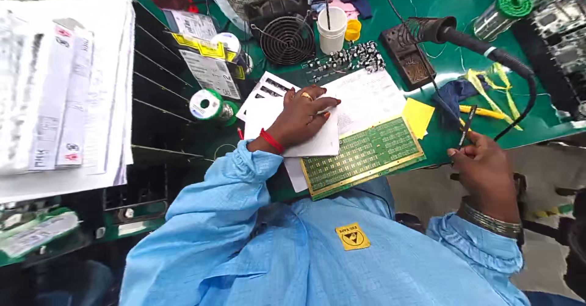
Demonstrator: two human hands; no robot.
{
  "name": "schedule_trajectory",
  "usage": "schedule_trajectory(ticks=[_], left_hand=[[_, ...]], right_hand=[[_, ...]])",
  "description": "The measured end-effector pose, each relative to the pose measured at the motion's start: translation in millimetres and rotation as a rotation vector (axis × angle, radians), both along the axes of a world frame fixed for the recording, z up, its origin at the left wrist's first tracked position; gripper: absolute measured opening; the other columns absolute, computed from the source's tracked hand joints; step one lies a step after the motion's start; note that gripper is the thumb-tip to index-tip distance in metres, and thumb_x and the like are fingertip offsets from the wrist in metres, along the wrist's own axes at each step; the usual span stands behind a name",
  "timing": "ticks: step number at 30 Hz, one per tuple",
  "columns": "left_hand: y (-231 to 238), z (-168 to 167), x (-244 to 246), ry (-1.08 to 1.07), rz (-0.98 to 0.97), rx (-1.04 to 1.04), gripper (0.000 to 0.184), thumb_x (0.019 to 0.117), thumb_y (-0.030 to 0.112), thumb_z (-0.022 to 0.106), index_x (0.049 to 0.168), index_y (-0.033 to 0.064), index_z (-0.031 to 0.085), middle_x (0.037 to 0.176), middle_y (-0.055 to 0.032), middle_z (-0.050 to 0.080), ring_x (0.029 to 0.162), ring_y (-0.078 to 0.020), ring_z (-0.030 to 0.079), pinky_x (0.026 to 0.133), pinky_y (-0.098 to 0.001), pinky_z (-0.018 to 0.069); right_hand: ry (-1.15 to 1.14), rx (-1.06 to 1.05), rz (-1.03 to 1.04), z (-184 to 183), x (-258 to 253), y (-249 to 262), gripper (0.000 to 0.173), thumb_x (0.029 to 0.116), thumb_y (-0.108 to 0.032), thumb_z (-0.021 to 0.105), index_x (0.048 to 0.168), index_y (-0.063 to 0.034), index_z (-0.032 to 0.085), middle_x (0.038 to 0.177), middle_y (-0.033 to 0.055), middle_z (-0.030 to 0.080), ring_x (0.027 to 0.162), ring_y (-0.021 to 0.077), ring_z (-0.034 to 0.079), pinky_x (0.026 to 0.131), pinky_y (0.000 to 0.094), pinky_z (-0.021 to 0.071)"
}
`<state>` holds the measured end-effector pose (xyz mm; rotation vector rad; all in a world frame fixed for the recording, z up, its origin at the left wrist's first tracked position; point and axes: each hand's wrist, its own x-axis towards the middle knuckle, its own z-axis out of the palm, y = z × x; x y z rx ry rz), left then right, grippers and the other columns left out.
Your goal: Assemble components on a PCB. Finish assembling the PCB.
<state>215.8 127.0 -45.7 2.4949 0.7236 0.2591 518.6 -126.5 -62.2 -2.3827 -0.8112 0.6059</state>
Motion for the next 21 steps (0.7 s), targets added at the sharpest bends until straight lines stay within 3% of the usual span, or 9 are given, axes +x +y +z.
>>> schedule_trajectory(ticks=[1, 3, 4, 6, 10, 13, 21], left_hand=[[2, -1, 2, -0.009, -0.014, 0.001, 0.040, 0.1017, 0.027, 0.044, 0.133, 0.0218, 0.068, 0.145, -0.0186, 0.054, 0.141, -0.0412, 0.043, 0.108, -0.0748, 0.0216], [6, -4, 4, -0.044, -0.040, 0.004, 0.037, 0.1005, 0.023, 0.046, 0.127, 0.0205, 0.071, 0.141, -0.0186, 0.057, 0.137, -0.0399, 0.047, 0.106, -0.0721, 0.0268], [7, -6, 5, -0.069, -0.048, -0.001, 0.035, 0.0998, 0.021, 0.048, 0.123, 0.0186, 0.073, 0.138, -0.0184, 0.059, 0.135, -0.0389, 0.049, 0.104, -0.0699, 0.0295], [8, -6, 8, -0.089, -0.051, -0.012, 0.032, 0.0988, 0.018, 0.049, 0.118, 0.0162, 0.074, 0.137, -0.0171, 0.060, 0.132, -0.0373, 0.052, 0.101, -0.0674, 0.0330], [14, -10, 13, -0.173, -0.082, -0.010, 0.029, 0.0974, 0.012, 0.048, 0.108, 0.0097, 0.075, 0.131, -0.0167, 0.064, 0.127, -0.0363, 0.056, 0.100, -0.0669, 0.0381], [17, -11, 14, -0.198, -0.117, -0.007, 0.029, 0.0973, 0.008, 0.046, 0.105, 0.0085, 0.075, 0.128, -0.0162, 0.066, 0.124, -0.0333, 0.059, 0.098, -0.0634, 0.0418], [16, -13, 14, -0.177, -0.080, -0.023, 0.031, 0.0952, 0.010, 0.046, 0.105, 0.0093, 0.075, 0.127, -0.0143, 0.067, 0.124, -0.0332, 0.059, 0.097, -0.0638, 0.0405]], right_hand=[[0.049, 0.075, 0.035, 2, -4, -3, 0.052, 0.0956, -0.013, 0.066, 0.144, -0.0025, 0.052, 0.098, 0.0153, 0.066, 0.076, 0.0216, 0.063, 0.070, 0.0455, 0.0554], [0.179, 0.293, 0.096, 7, -21, 1, 0.036, 0.0925, -0.011, 0.066, 0.127, -0.0037, 0.063, 0.093, 0.0027, 0.067, 0.073, 0.0060, 0.066, 0.067, 0.0270, 0.0591], [0.278, 0.407, 0.121, 9, -33, 8, 0.026, 0.0918, -0.008, 0.067, 0.118, -0.0039, 0.065, 0.093, -0.0007, 0.069, 0.075, 0.0045, 0.068, 0.070, 0.0252, 0.0614], [0.462, 0.585, 0.184, 8, -56, 30, 0.016, 0.0921, -0.004, 0.067, 0.107, -0.0068, 0.065, 0.093, -0.0031, 0.073, 0.079, 0.0072, 0.073, 0.074, 0.0279, 0.0638], [0.695, 0.769, 0.216, 1, -106, 77, 0.019, 0.0876, 0.004, 0.071, 0.102, -0.0069, 0.068, 0.092, -0.0011, 0.076, 0.077, 0.0092, 0.074, 0.073, 0.0281, 0.0640], [0.683, 0.866, 0.223, -4, -128, 101, 0.016, 0.0907, 0.001, 0.070, 0.105, -0.0038, 0.067, 0.099, 0.0021, 0.075, 0.082, 0.0103, 0.074, 0.075, 0.0288, 0.0639], [0.583, 0.883, 0.175, -9, -142, 120, 0.010, 0.0952, 0.002, 0.065, 0.104, -0.0020, 0.062, 0.092, 0.0011, 0.074, 0.078, 0.0088, 0.074, 0.074, 0.0281, 0.0643]])
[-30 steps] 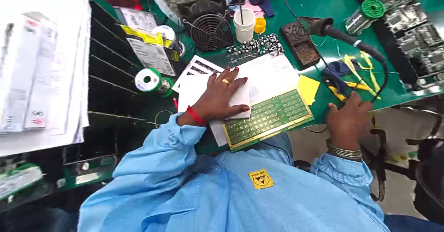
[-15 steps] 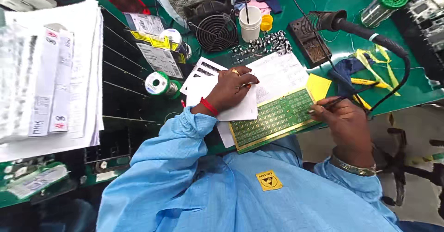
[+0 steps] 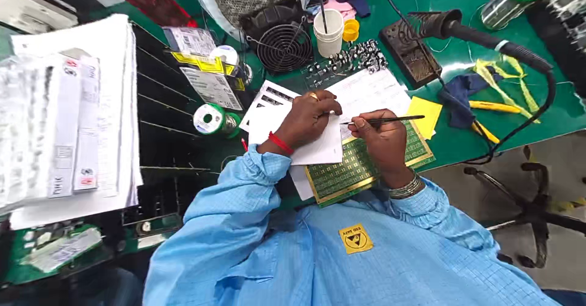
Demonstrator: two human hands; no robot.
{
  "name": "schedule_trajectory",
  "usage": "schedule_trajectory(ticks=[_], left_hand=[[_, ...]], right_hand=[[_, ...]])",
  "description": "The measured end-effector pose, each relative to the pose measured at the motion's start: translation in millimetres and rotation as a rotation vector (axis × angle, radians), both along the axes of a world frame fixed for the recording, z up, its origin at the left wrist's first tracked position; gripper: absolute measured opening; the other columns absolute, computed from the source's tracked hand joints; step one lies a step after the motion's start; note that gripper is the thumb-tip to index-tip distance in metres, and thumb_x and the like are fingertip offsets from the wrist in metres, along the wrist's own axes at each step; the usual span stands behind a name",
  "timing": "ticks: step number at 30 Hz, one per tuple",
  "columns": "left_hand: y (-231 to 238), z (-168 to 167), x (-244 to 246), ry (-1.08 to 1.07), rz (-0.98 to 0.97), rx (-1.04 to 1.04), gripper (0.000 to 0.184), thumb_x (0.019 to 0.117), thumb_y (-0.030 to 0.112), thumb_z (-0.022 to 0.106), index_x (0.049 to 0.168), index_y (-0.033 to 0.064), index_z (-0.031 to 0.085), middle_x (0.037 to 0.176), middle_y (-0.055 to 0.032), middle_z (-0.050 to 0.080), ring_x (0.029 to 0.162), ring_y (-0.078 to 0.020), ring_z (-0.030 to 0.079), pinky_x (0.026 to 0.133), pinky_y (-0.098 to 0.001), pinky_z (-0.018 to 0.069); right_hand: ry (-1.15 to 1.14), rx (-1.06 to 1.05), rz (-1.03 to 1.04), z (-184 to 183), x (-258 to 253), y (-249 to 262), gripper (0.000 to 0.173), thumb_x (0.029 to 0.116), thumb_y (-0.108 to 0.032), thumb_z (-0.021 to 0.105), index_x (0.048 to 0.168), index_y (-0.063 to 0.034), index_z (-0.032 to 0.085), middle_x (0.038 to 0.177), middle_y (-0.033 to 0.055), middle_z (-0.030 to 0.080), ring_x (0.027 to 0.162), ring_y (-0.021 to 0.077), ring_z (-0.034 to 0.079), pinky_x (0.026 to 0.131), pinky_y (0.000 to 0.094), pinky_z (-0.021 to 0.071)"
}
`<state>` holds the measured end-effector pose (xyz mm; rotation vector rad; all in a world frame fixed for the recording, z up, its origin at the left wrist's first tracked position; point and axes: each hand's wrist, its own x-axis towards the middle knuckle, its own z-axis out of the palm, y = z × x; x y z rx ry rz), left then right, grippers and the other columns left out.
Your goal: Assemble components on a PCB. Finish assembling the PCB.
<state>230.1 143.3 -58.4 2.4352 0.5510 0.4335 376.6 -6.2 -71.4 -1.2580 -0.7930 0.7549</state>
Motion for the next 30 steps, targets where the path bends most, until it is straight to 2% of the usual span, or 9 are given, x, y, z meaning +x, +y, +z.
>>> schedule_trajectory(ticks=[5, 12, 17, 20, 23, 26, 30], left_hand=[[0, 0, -2, -0.016, -0.008, -0.017, 0.032, 0.0939, 0.009, 0.046, 0.105, 0.0093, 0.077, 0.130, -0.0159, 0.066, 0.127, -0.0338, 0.057, 0.101, -0.0612, 0.0388], [-2, -1, -2, 0.003, 0.034, 0.019, 0.034, 0.0932, 0.011, 0.047, 0.107, 0.0116, 0.078, 0.128, -0.0148, 0.067, 0.124, -0.0365, 0.058, 0.098, -0.0625, 0.0388], [-2, -1, -1, 0.015, 0.032, 0.048, 0.034, 0.0930, 0.012, 0.047, 0.108, 0.0128, 0.077, 0.125, -0.0136, 0.069, 0.120, -0.0360, 0.060, 0.095, -0.0611, 0.0400], [-3, 1, -2, 0.024, 0.029, 0.027, 0.035, 0.0927, 0.011, 0.047, 0.109, 0.0125, 0.077, 0.129, -0.0152, 0.066, 0.123, -0.0368, 0.058, 0.097, -0.0626, 0.0386], [-3, -1, -4, 0.011, -0.041, 0.037, 0.036, 0.0940, 0.013, 0.045, 0.110, 0.0147, 0.078, 0.140, -0.0161, 0.060, 0.133, -0.0380, 0.052, 0.103, -0.0647, 0.0345], [0, -4, -7, -0.078, -0.119, 0.036, 0.031, 0.0955, 0.011, 0.048, 0.104, 0.0130, 0.078, 0.140, -0.0151, 0.061, 0.134, -0.0342, 0.052, 0.110, -0.0606, 0.0334], [-3, -1, -6, -0.079, -0.156, 0.062, 0.028, 0.0939, 0.008, 0.048, 0.097, 0.0103, 0.076, 0.137, -0.0153, 0.063, 0.134, -0.0338, 0.051, 0.109, -0.0596, 0.0328]], right_hand=[[0.014, -0.004, 0.004, -1, -2, 3, 0.010, 0.0966, 0.002, 0.063, 0.104, -0.0025, 0.059, 0.093, 0.0022, 0.074, 0.079, 0.0094, 0.074, 0.074, 0.0281, 0.0643], [0.043, -0.078, 0.092, 5, -4, -7, 0.009, 0.0987, 0.003, 0.059, 0.103, -0.0050, 0.055, 0.089, 0.0003, 0.072, 0.075, 0.0079, 0.073, 0.072, 0.0258, 0.0634], [0.076, -0.116, 0.149, 8, -6, -24, 0.011, 0.0967, 0.004, 0.059, 0.100, -0.0056, 0.056, 0.087, -0.0001, 0.073, 0.074, 0.0091, 0.074, 0.071, 0.0273, 0.0645], [0.075, -0.087, 0.152, 6, -7, -20, 0.013, 0.0968, 0.005, 0.059, 0.101, -0.0061, 0.055, 0.087, -0.0007, 0.072, 0.073, 0.0086, 0.073, 0.070, 0.0270, 0.0641], [0.033, -0.020, 0.109, 0, -11, -13, 0.011, 0.0975, 0.004, 0.059, 0.103, -0.0048, 0.054, 0.090, 0.0006, 0.072, 0.075, 0.0083, 0.073, 0.071, 0.0265, 0.0637], [0.044, 0.000, 0.089, -4, -13, -12, 0.009, 0.0983, 0.003, 0.058, 0.105, -0.0034, 0.055, 0.092, 0.0020, 0.072, 0.077, 0.0099, 0.073, 0.073, 0.0287, 0.0642], [-0.064, 0.026, 0.088, -5, -15, -14, 0.008, 0.0977, 0.001, 0.060, 0.103, -0.0016, 0.056, 0.096, 0.0039, 0.071, 0.081, 0.0096, 0.073, 0.076, 0.0297, 0.0643]])
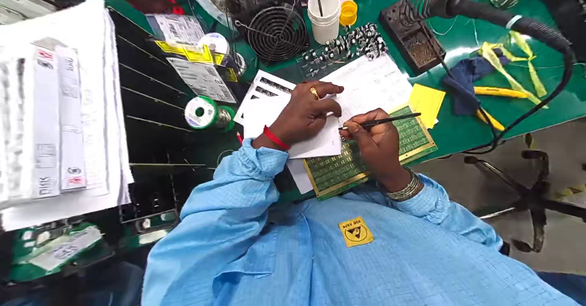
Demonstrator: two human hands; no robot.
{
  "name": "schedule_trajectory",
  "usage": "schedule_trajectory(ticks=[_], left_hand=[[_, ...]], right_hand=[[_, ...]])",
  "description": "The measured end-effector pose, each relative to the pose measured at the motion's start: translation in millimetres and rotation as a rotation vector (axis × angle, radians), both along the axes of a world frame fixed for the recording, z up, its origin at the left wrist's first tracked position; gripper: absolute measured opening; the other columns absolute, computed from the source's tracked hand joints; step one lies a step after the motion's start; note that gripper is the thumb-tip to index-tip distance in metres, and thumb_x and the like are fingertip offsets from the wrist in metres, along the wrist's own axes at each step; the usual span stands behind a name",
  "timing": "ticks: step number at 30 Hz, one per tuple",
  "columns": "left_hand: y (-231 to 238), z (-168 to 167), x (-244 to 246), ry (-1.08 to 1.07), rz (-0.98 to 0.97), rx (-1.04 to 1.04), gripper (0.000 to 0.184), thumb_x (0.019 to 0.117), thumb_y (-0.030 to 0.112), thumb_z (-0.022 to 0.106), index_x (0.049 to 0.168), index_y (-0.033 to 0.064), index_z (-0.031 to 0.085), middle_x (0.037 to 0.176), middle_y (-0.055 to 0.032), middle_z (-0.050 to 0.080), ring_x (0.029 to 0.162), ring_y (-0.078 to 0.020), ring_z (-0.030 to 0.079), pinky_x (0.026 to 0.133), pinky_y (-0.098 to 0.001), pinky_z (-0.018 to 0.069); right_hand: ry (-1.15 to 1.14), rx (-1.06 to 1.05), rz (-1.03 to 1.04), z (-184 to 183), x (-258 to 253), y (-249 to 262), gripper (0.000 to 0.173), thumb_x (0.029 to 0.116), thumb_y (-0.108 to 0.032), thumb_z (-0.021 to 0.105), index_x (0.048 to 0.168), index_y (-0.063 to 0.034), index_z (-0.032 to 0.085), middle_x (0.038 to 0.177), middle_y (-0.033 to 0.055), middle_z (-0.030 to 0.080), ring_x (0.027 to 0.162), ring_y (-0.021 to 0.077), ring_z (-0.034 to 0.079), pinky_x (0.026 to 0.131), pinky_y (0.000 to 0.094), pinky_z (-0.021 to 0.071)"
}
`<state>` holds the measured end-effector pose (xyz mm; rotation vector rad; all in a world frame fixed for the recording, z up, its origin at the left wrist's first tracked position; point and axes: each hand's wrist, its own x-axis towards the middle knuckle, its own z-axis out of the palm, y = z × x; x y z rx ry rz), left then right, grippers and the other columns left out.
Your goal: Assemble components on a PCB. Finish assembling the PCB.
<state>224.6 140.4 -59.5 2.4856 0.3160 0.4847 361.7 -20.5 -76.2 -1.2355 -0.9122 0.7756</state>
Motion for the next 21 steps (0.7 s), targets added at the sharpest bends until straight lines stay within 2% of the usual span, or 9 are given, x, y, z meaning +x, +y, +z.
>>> schedule_trajectory(ticks=[3, 5, 6, 8, 10, 15, 18, 20, 21], left_hand=[[-4, 5, 4, 0.075, -0.012, 0.062, 0.026, 0.0910, 0.007, 0.045, 0.095, 0.0084, 0.070, 0.139, -0.0160, 0.061, 0.137, -0.0379, 0.049, 0.107, -0.0643, 0.0323], [-5, 6, 7, 0.077, -0.011, 0.061, 0.025, 0.0908, 0.007, 0.044, 0.094, 0.0068, 0.069, 0.137, -0.0175, 0.062, 0.136, -0.0381, 0.050, 0.107, -0.0632, 0.0335], [-5, 5, 7, 0.074, -0.008, 0.056, 0.025, 0.0909, 0.007, 0.044, 0.094, 0.0065, 0.069, 0.136, -0.0177, 0.062, 0.136, -0.0372, 0.050, 0.107, -0.0616, 0.0341], [-4, 4, 7, 0.060, -0.013, 0.054, 0.026, 0.0913, 0.008, 0.043, 0.093, 0.0063, 0.069, 0.134, -0.0183, 0.063, 0.134, -0.0368, 0.052, 0.106, -0.0601, 0.0359], [-2, 4, 6, 0.062, -0.024, 0.043, 0.029, 0.0912, 0.011, 0.041, 0.094, 0.0068, 0.069, 0.135, -0.0182, 0.062, 0.134, -0.0368, 0.051, 0.106, -0.0601, 0.0356], [-5, 6, 7, 0.089, -0.025, 0.068, 0.030, 0.0898, 0.015, 0.041, 0.095, 0.0061, 0.070, 0.134, -0.0199, 0.062, 0.134, -0.0401, 0.050, 0.103, -0.0616, 0.0360], [-6, 6, 8, 0.099, -0.018, 0.085, 0.032, 0.0906, 0.017, 0.041, 0.097, 0.0067, 0.070, 0.132, -0.0190, 0.063, 0.134, -0.0413, 0.050, 0.102, -0.0633, 0.0368], [-5, 6, 8, 0.101, -0.022, 0.098, 0.032, 0.0909, 0.019, 0.041, 0.096, 0.0073, 0.070, 0.130, -0.0192, 0.064, 0.131, -0.0418, 0.052, 0.099, -0.0634, 0.0385], [-5, 6, 8, 0.107, -0.025, 0.100, 0.032, 0.0908, 0.019, 0.041, 0.097, 0.0081, 0.070, 0.129, -0.0185, 0.064, 0.131, -0.0413, 0.052, 0.099, -0.0635, 0.0385]], right_hand=[[-0.282, 0.051, -0.033, -1, -2, 0, 0.007, 0.0980, -0.005, 0.061, 0.102, 0.0011, 0.061, 0.097, 0.0077, 0.070, 0.083, 0.0091, 0.071, 0.075, 0.0280, 0.0622], [-0.448, 0.098, -0.063, -2, -3, -1, 0.009, 0.0982, -0.006, 0.061, 0.100, 0.0016, 0.065, 0.097, 0.0102, 0.070, 0.085, 0.0100, 0.070, 0.074, 0.0249, 0.0592], [-0.496, 0.131, -0.073, -2, -5, -2, 0.009, 0.0981, -0.005, 0.061, 0.099, 0.0026, 0.066, 0.097, 0.0117, 0.070, 0.088, 0.0107, 0.070, 0.077, 0.0236, 0.0584], [-0.560, 0.193, -0.096, -4, -8, -3, 0.009, 0.0975, -0.003, 0.060, 0.096, 0.0031, 0.067, 0.098, 0.0138, 0.070, 0.094, 0.0126, 0.070, 0.083, 0.0225, 0.0575], [-0.592, 0.233, -0.115, -5, -11, -3, 0.008, 0.0968, -0.001, 0.059, 0.094, 0.0024, 0.066, 0.097, 0.0147, 0.071, 0.096, 0.0146, 0.071, 0.085, 0.0234, 0.0576], [-0.603, 0.250, -0.204, -9, -4, -3, 0.008, 0.0983, 0.000, 0.057, 0.096, 0.0036, 0.063, 0.100, 0.0170, 0.068, 0.094, 0.0167, 0.070, 0.082, 0.0258, 0.0584], [-0.530, 0.130, -0.275, -6, 28, -14, 0.014, 0.1028, -0.008, 0.057, 0.103, 0.0061, 0.060, 0.102, 0.0139, 0.067, 0.087, 0.0133, 0.071, 0.078, 0.0311, 0.0625], [-0.609, -0.135, -0.297, 10, 51, -32, 0.023, 0.1054, -0.015, 0.055, 0.116, 0.0051, 0.057, 0.102, 0.0128, 0.067, 0.082, 0.0155, 0.071, 0.075, 0.0359, 0.0629], [-0.680, -0.318, -0.303, 20, 63, -41, 0.028, 0.1057, -0.017, 0.053, 0.124, 0.0038, 0.055, 0.100, 0.0158, 0.067, 0.079, 0.0225, 0.071, 0.071, 0.0431, 0.0613]])
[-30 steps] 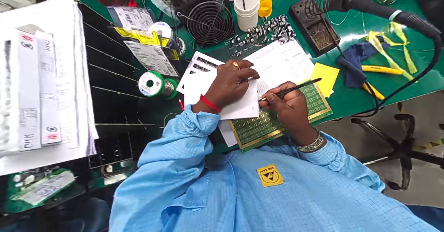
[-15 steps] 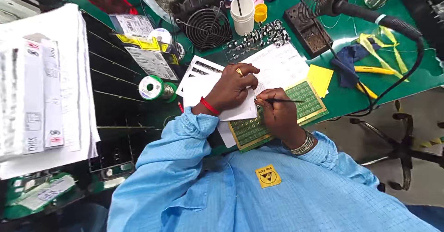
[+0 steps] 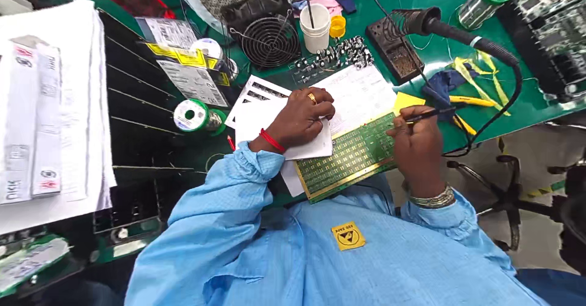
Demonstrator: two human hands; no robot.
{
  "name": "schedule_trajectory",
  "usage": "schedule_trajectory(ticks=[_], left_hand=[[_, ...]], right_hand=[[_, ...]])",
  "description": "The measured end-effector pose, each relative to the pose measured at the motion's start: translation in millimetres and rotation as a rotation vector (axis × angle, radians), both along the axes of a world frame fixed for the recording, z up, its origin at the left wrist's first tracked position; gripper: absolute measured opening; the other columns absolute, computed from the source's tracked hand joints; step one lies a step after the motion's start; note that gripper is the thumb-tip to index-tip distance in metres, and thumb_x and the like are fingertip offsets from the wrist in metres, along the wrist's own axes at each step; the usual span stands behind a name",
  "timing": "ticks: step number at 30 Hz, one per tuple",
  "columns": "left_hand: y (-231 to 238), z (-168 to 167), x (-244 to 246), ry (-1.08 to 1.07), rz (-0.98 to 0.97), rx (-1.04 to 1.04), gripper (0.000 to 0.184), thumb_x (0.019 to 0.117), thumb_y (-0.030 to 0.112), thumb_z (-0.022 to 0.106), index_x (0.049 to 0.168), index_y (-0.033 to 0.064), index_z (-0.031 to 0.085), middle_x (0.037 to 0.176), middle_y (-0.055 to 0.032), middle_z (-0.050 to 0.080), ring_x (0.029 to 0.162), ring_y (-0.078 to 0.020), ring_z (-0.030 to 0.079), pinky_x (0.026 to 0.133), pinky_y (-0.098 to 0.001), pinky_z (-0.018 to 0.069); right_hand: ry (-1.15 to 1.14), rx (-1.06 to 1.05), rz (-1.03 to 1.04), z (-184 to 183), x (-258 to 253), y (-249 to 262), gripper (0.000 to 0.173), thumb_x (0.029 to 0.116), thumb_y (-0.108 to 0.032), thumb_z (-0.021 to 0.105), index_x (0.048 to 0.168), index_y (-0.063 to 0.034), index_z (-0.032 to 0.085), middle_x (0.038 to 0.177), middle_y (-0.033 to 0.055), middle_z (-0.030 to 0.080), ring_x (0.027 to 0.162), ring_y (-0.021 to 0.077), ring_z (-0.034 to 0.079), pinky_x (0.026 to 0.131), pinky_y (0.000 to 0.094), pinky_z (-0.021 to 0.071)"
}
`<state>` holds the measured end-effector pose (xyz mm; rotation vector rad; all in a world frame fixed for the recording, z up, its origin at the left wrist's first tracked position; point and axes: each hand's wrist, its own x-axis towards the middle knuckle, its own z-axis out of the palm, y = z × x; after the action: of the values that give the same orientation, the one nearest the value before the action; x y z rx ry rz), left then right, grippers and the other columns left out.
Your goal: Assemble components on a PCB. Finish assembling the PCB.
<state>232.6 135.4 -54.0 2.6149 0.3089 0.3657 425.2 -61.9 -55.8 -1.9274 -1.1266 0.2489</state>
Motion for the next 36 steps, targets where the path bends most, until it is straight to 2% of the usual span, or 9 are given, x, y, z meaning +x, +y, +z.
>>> schedule_trajectory(ticks=[3, 8, 11, 14, 16, 18, 22, 28, 36], left_hand=[[3, -2, 0, -0.010, -0.013, -0.021, 0.033, 0.0923, 0.019, 0.040, 0.098, 0.0102, 0.072, 0.127, -0.0175, 0.065, 0.131, -0.0410, 0.052, 0.101, -0.0633, 0.0369], [4, -2, 0, -0.008, -0.021, -0.045, 0.034, 0.0903, 0.020, 0.041, 0.099, 0.0098, 0.073, 0.126, -0.0177, 0.065, 0.130, -0.0426, 0.052, 0.101, -0.0656, 0.0368], [3, -1, 0, -0.012, -0.015, -0.049, 0.035, 0.0907, 0.020, 0.041, 0.099, 0.0100, 0.073, 0.127, -0.0178, 0.065, 0.130, -0.0431, 0.051, 0.102, -0.0659, 0.0363], [2, -1, -1, -0.011, -0.004, -0.060, 0.034, 0.0920, 0.020, 0.040, 0.100, 0.0095, 0.072, 0.131, -0.0202, 0.063, 0.132, -0.0443, 0.050, 0.103, -0.0661, 0.0352], [2, -1, -1, -0.022, -0.005, -0.054, 0.033, 0.0919, 0.020, 0.041, 0.099, 0.0085, 0.071, 0.132, -0.0227, 0.061, 0.131, -0.0452, 0.050, 0.102, -0.0665, 0.0357], [1, -1, -1, -0.035, -0.004, -0.054, 0.032, 0.0911, 0.019, 0.041, 0.098, 0.0080, 0.071, 0.133, -0.0234, 0.060, 0.130, -0.0446, 0.051, 0.101, -0.0655, 0.0361], [0, 0, -1, -0.049, 0.006, -0.051, 0.033, 0.0911, 0.018, 0.041, 0.098, 0.0059, 0.071, 0.133, -0.0242, 0.059, 0.128, -0.0454, 0.052, 0.100, -0.0653, 0.0360], [1, -2, -2, -0.061, 0.002, -0.067, 0.033, 0.0928, 0.019, 0.041, 0.098, 0.0075, 0.071, 0.132, -0.0218, 0.060, 0.128, -0.0421, 0.052, 0.101, -0.0631, 0.0365], [3, 0, -1, -0.069, 0.009, -0.073, 0.030, 0.0916, 0.018, 0.043, 0.097, 0.0066, 0.070, 0.133, -0.0234, 0.059, 0.129, -0.0435, 0.052, 0.101, -0.0653, 0.0363]], right_hand=[[-0.137, -0.435, -0.138, 18, 36, -17, 0.038, 0.1044, -0.017, 0.053, 0.138, 0.0011, 0.050, 0.100, 0.0287, 0.066, 0.085, 0.0483, 0.067, 0.070, 0.0678, 0.0503], [-0.255, -0.745, -0.221, 9, 67, -18, 0.036, 0.1044, -0.021, 0.055, 0.131, 0.0033, 0.059, 0.108, 0.0351, 0.067, 0.100, 0.0590, 0.064, 0.077, 0.0773, 0.0452], [-0.298, -0.650, -0.238, 9, 59, -16, 0.042, 0.1037, -0.027, 0.057, 0.136, 0.0007, 0.060, 0.121, 0.0316, 0.065, 0.107, 0.0543, 0.064, 0.083, 0.0728, 0.0467], [-0.238, -0.355, -0.022, 10, 34, -5, 0.038, 0.1027, -0.020, 0.058, 0.133, 0.0025, 0.063, 0.119, 0.0251, 0.068, 0.105, 0.0399, 0.069, 0.087, 0.0580, 0.0548], [0.050, -0.211, 0.215, 8, 3, 12, 0.034, 0.1009, -0.014, 0.060, 0.132, 0.0000, 0.063, 0.117, 0.0167, 0.070, 0.101, 0.0239, 0.071, 0.085, 0.0418, 0.0598], [0.391, -0.183, 0.375, 5, -30, 32, 0.038, 0.0980, -0.006, 0.061, 0.136, 0.0000, 0.059, 0.117, 0.0148, 0.071, 0.096, 0.0178, 0.072, 0.083, 0.0369, 0.0607], [0.803, -0.166, 0.370, 1, -61, 55, 0.047, 0.0941, 0.001, 0.056, 0.140, 0.0003, 0.047, 0.097, 0.0093, 0.069, 0.070, 0.0096, 0.063, 0.064, 0.0279, 0.0541], [1.136, -0.288, 0.451, 3, -39, 68, 0.046, 0.0945, 0.009, 0.054, 0.136, -0.0077, 0.042, 0.088, 0.0056, 0.063, 0.070, 0.0128, 0.067, 0.065, 0.0308, 0.0595], [1.118, -0.495, 0.577, 17, -19, 100, 0.042, 0.0925, 0.008, 0.054, 0.131, -0.0038, 0.043, 0.086, 0.0051, 0.066, 0.070, 0.0138, 0.069, 0.067, 0.0310, 0.0612]])
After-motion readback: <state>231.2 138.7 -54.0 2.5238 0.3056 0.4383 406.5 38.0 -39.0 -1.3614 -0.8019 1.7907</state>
